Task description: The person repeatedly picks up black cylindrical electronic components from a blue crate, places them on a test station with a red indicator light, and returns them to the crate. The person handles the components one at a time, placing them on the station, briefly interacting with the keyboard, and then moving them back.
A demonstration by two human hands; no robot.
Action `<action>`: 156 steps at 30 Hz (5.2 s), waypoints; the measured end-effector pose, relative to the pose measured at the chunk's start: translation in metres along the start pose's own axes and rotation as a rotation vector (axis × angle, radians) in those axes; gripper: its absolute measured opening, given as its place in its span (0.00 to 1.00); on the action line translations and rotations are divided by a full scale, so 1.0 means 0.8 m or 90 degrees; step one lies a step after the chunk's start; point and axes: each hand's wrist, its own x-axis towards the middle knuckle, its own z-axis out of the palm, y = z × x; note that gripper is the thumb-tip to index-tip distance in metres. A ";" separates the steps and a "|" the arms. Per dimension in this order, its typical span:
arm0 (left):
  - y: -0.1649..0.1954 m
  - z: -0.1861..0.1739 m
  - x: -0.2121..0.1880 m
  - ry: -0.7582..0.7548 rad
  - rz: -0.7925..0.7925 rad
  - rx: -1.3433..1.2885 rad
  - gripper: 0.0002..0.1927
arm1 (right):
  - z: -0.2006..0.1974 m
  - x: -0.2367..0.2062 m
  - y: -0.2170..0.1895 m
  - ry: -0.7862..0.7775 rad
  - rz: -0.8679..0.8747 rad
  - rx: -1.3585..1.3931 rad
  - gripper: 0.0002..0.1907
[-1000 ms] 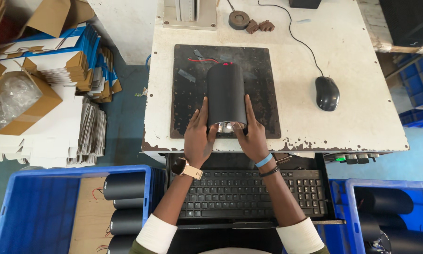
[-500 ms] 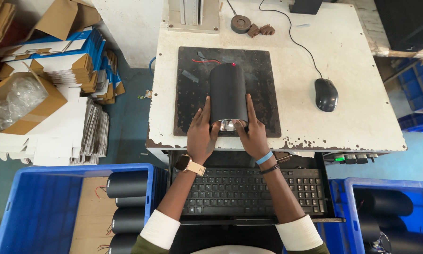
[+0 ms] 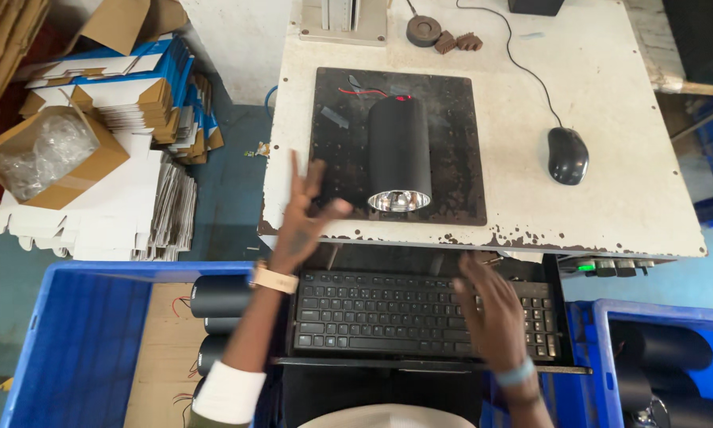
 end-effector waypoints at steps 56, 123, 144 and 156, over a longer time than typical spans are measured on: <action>-0.014 -0.071 0.023 0.270 -0.040 0.580 0.25 | 0.015 0.161 0.082 0.121 0.160 0.018 0.07; -0.014 -0.067 0.024 0.265 -0.061 0.566 0.27 | 0.037 0.161 0.085 0.181 0.026 -0.141 0.05; -0.016 -0.068 0.024 0.263 -0.070 0.569 0.28 | 0.037 0.159 0.084 0.179 0.027 -0.136 0.06; 0.000 -0.047 0.031 0.288 0.126 0.874 0.22 | 0.037 0.157 0.089 0.193 0.004 -0.152 0.05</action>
